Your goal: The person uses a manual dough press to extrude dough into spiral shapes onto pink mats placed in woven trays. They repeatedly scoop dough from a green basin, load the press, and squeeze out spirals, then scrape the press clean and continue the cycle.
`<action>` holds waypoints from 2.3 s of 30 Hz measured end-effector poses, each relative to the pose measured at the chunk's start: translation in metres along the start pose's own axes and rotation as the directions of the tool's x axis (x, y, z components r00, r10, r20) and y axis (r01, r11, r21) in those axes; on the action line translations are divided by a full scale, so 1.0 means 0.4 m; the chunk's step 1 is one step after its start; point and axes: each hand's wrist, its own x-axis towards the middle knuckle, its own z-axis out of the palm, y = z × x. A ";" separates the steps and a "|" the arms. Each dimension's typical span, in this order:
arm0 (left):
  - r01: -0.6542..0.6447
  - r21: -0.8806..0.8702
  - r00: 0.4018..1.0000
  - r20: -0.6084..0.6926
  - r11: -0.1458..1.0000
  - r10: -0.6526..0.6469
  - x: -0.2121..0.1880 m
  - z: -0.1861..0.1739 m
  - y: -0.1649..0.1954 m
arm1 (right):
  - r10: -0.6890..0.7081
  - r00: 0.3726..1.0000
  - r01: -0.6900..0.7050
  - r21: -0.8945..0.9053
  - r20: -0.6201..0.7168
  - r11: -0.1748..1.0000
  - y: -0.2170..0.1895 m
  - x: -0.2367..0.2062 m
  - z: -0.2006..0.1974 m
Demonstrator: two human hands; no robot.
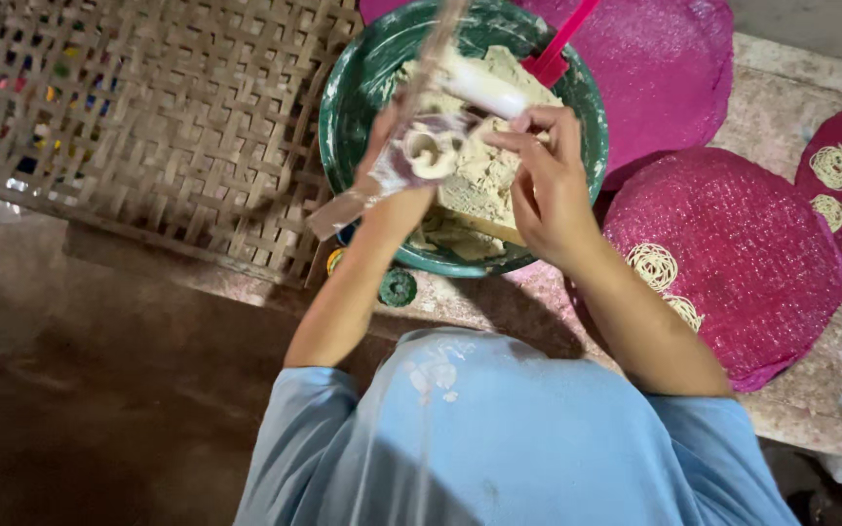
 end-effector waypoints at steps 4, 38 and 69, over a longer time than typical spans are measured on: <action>-0.183 0.214 0.970 -0.122 0.959 0.212 -0.014 -0.077 -0.060 | 0.038 0.889 0.156 -0.381 0.456 0.911 0.151 -0.034 0.145; -0.097 0.046 0.979 -0.173 0.994 0.104 -0.035 -0.061 -0.183 | 0.489 0.344 -0.024 -0.513 0.802 0.858 0.060 -0.059 0.139; 0.511 -0.528 0.842 0.466 0.679 -0.272 -0.034 0.065 -0.190 | -0.009 0.902 0.290 -0.589 0.432 0.755 -0.129 0.056 -0.326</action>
